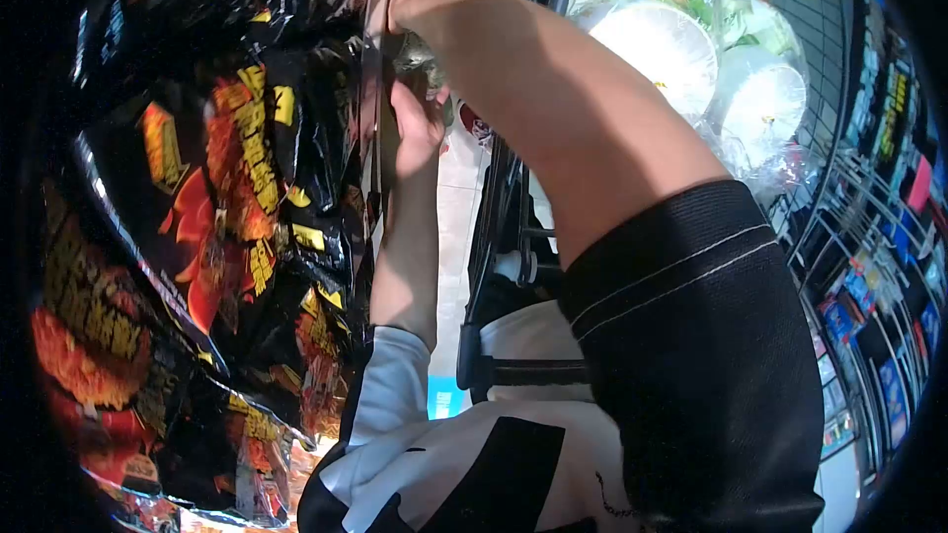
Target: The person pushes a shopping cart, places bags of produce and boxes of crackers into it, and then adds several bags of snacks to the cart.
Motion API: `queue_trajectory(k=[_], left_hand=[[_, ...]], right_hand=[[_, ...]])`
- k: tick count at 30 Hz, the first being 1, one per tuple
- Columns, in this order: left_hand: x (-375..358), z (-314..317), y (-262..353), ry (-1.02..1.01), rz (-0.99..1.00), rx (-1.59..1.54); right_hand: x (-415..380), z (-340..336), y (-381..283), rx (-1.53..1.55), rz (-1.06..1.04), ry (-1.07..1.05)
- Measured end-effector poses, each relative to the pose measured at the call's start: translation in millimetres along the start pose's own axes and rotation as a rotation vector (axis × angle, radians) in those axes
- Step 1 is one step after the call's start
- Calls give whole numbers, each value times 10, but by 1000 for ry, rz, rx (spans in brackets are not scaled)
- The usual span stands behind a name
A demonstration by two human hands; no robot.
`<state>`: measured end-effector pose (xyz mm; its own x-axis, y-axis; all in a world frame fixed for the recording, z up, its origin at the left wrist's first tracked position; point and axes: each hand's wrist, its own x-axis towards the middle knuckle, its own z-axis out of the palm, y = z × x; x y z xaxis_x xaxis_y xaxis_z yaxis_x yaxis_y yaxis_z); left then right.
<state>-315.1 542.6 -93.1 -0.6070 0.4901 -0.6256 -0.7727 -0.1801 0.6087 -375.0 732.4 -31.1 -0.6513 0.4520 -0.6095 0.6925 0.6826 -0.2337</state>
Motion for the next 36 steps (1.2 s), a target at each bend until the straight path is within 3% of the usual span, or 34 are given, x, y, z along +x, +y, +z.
queue_trajectory(k=[1,2,6,8,12,18,23,27,31,36], left_hand=[[27,-9,-37,0,66,-53],[234,-14,-93,64,12,-94],[360,65,215,-22,-124,159],[367,262,228,110,-152,127],[616,-137,22,-20,-174,-125],[338,-13,225,-42,-126,-262],[215,-151,60,-64,-201,-312],[30,-278,-61,-79,-286,-382],[-235,-342,-103,-98,-366,-505],[-547,-420,-144,-173,-544,-736]], right_hand=[[-11,12,-29,26,21,12],[-32,25,-57,47,39,24],[-102,80,-93,100,117,32],[-122,107,-96,88,115,41],[-113,221,-95,-73,-53,55],[-420,11,-265,-94,-37,-17],[-362,356,-180,-152,60,-18],[-626,262,-307,-15,139,-112],[-1110,-62,-358,-344,-163,-236],[-1662,-66,-459,-313,-87,20]])
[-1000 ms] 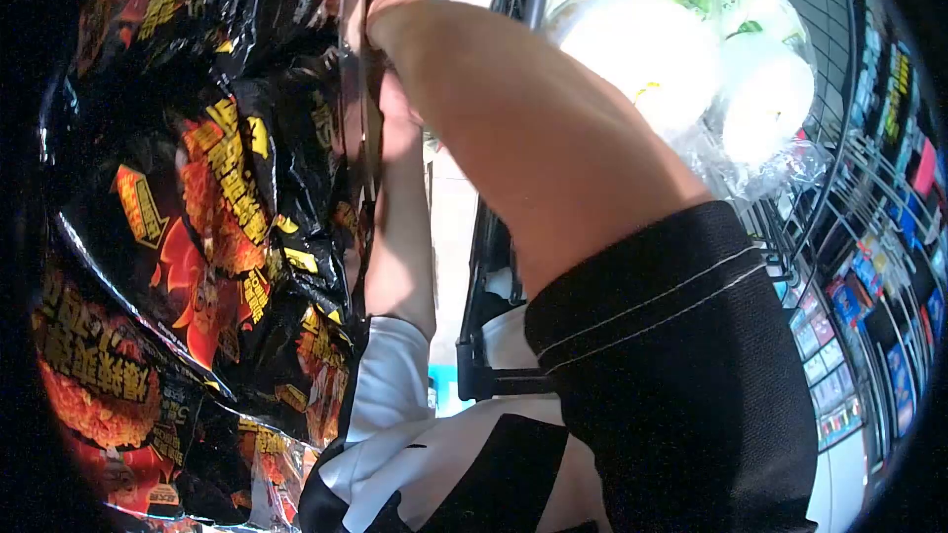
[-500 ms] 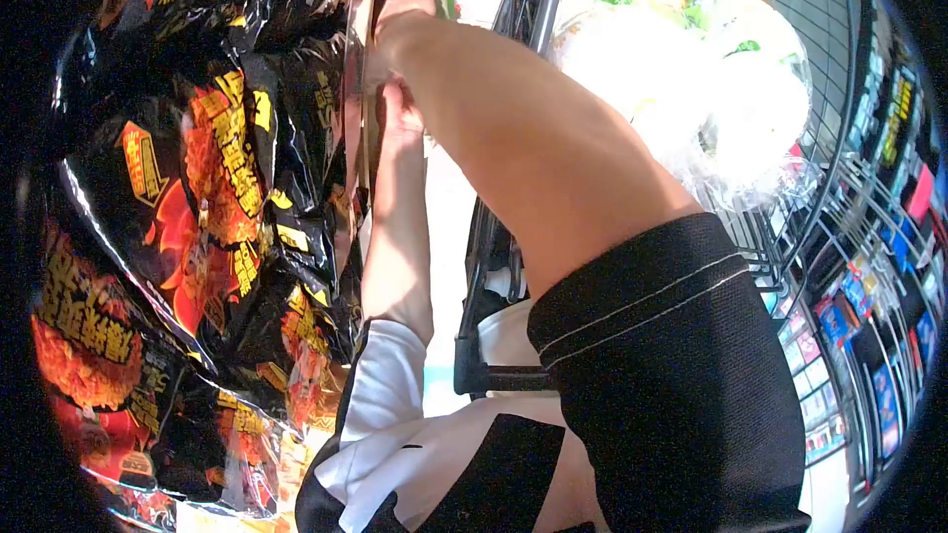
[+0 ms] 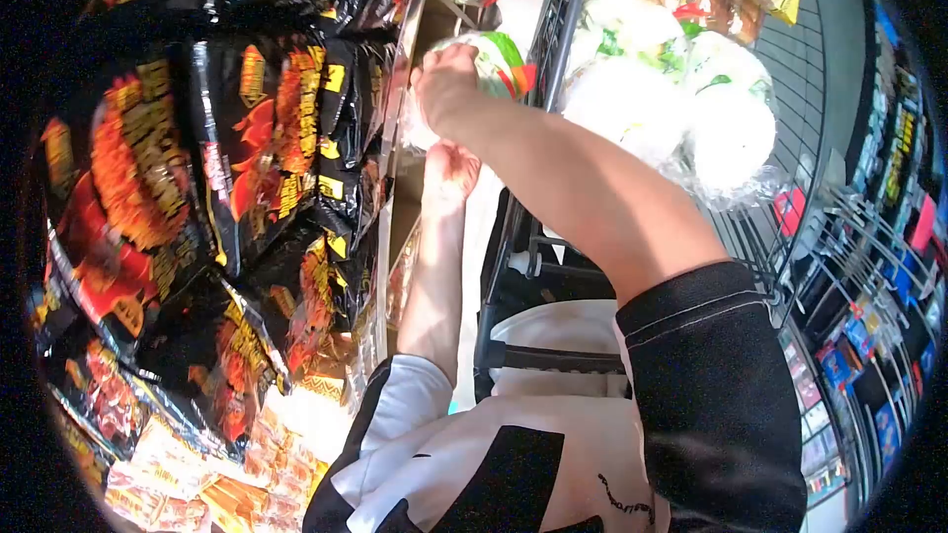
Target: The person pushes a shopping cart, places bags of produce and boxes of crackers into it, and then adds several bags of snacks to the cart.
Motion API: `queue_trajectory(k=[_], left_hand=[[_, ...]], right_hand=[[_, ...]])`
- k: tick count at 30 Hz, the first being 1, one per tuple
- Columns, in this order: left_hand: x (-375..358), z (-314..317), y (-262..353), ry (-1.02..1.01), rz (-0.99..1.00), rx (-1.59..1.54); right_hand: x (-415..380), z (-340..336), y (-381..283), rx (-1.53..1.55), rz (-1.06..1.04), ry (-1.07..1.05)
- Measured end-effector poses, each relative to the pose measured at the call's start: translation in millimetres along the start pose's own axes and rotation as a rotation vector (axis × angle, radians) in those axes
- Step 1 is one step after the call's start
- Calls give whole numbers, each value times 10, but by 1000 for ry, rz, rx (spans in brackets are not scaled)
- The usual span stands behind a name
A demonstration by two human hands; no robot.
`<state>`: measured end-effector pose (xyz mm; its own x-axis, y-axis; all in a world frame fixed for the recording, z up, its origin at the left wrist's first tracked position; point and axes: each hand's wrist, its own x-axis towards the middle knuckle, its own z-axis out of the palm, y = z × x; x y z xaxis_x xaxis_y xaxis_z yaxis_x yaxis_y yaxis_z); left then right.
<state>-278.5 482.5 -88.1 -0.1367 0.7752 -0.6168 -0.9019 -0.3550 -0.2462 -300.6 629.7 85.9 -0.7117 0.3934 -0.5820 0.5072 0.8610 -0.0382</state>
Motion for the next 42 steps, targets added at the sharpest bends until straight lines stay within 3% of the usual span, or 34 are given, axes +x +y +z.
queue_trajectory(k=[3,5,10,19,23,30,35,42], left_hand=[[-51,54,-117,-36,-81,-65],[-131,65,-246,-7,56,140],[-367,96,-463,-9,103,244],[-667,-100,-659,-47,121,215],[-853,-114,-774,-74,144,211],[-1401,-262,-1045,-42,198,182],[-1452,-176,-1101,-86,224,187],[-1505,-36,-1105,-150,263,233]], right_hand=[[-184,-150,-7,-48,-1,64],[-315,-218,-25,-21,-8,62],[-428,-73,-153,-30,-29,66],[-815,-86,-431,-221,-201,102],[-972,-115,-550,-315,-176,214],[-1203,-27,-842,-532,-217,191],[-1556,-250,-968,-626,-310,136],[-1894,-270,-1090,-722,-385,247]])
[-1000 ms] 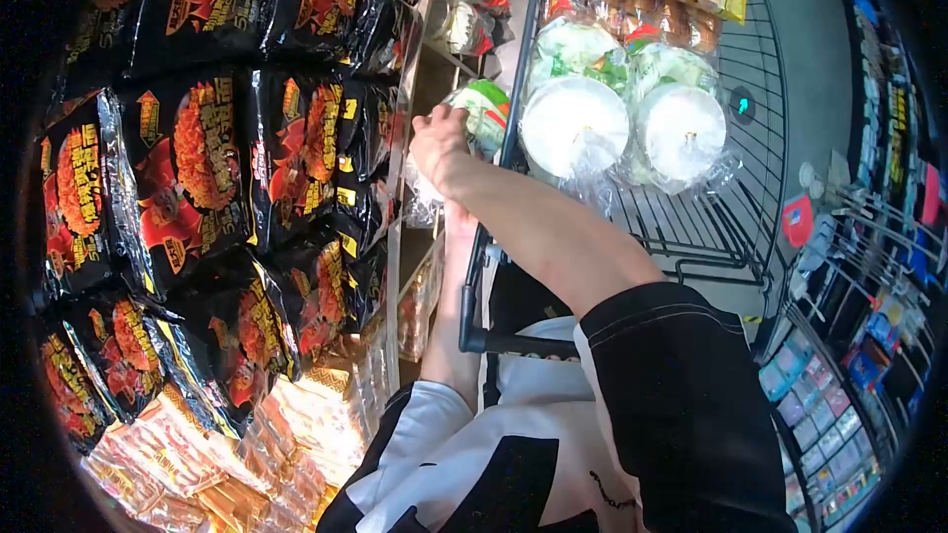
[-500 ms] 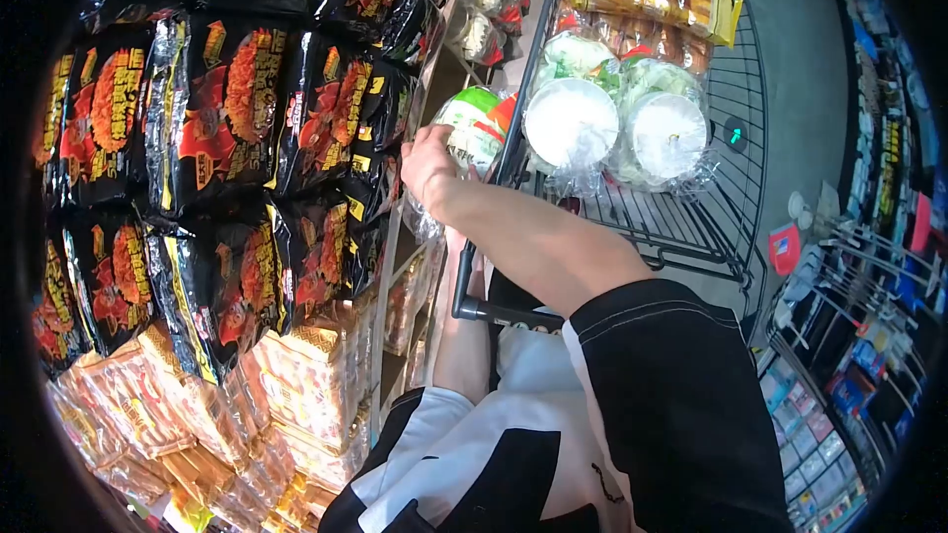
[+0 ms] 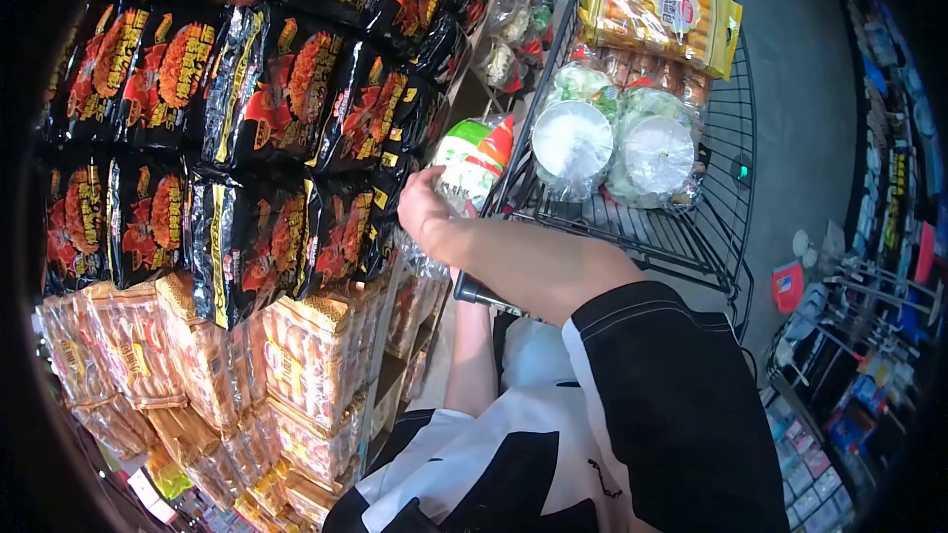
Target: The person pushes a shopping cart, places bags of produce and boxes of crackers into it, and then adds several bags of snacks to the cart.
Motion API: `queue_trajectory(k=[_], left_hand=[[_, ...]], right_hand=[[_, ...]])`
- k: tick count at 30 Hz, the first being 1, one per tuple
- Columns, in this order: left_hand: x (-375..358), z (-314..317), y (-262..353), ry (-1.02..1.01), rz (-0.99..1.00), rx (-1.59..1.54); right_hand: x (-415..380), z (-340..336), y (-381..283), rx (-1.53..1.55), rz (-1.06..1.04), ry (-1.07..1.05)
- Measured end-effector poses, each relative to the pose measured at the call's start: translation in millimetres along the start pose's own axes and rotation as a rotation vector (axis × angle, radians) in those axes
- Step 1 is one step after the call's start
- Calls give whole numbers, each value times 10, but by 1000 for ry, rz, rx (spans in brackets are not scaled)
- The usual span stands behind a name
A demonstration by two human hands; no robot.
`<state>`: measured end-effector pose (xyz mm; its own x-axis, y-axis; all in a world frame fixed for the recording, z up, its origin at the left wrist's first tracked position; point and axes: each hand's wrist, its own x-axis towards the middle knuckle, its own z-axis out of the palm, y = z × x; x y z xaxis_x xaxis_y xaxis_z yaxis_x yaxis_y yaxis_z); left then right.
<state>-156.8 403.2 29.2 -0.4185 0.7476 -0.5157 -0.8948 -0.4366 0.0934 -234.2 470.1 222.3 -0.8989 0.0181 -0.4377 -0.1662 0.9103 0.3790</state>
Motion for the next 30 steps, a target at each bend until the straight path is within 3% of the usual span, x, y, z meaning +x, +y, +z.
queue_trajectory(k=[5,9,16,19,20,21,24,25,30], left_hand=[[-165,-83,-62,-68,29,-6],[-399,-263,-164,-155,64,-67],[-1486,-550,-429,-522,155,-282],[-1912,-330,-570,-234,211,-636],[-1939,-718,-708,-65,284,-476],[-2074,-685,-719,9,384,-158],[-2630,42,-754,236,615,819],[-2711,184,-738,289,645,991],[-2919,298,-571,356,557,907]], right_hand=[[-190,-177,-180,-163,-135,-36],[-170,-113,-500,-14,-174,23],[-712,-328,-844,51,-399,91],[-1064,-307,-1073,112,-380,275],[-1177,-258,-1117,138,-354,359],[-1283,-251,-1128,172,-404,356],[-1648,-326,-976,276,-496,436],[-1689,-298,-974,339,-485,484],[-1940,-301,-788,603,-366,847]])
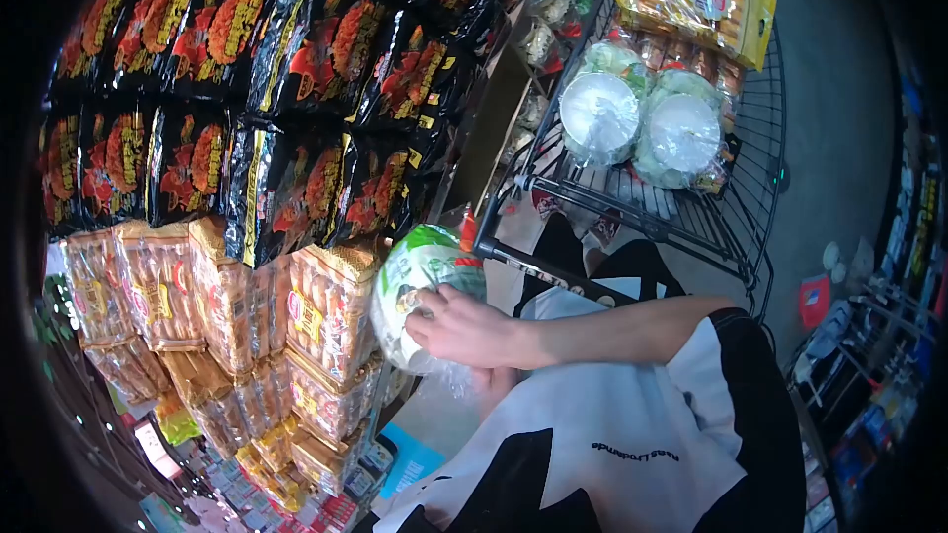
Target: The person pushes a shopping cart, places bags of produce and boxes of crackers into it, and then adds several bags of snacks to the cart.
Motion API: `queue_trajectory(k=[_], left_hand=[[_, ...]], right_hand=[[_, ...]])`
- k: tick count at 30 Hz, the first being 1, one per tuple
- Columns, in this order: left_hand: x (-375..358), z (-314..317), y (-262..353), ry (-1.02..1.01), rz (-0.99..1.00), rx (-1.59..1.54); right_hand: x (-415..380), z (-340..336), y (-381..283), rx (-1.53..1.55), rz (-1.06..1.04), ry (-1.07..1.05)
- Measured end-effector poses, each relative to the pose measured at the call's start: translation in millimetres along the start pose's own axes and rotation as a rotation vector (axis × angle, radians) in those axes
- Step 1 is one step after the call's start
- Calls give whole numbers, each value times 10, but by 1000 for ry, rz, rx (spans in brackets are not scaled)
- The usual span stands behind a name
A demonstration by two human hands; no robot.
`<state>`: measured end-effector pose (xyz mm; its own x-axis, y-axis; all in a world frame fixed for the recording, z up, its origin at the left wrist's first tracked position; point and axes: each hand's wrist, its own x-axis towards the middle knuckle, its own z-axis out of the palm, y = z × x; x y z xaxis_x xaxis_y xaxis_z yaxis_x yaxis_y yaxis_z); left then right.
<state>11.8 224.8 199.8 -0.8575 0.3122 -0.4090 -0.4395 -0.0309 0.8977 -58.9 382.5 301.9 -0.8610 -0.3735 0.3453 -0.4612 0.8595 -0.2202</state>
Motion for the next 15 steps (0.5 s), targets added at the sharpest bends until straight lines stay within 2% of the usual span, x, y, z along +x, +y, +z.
queue_trajectory(k=[5,8,10,15], left_hand=[[205,-20,414,-63,-38,37],[423,96,745,-137,-24,88],[605,264,979,-198,4,118],[992,932,1449,-390,107,201]], right_hand=[[-218,-472,236,180,19,395],[-394,-658,290,133,78,556],[-516,-783,352,92,101,667],[-915,-1013,390,-33,349,832]])
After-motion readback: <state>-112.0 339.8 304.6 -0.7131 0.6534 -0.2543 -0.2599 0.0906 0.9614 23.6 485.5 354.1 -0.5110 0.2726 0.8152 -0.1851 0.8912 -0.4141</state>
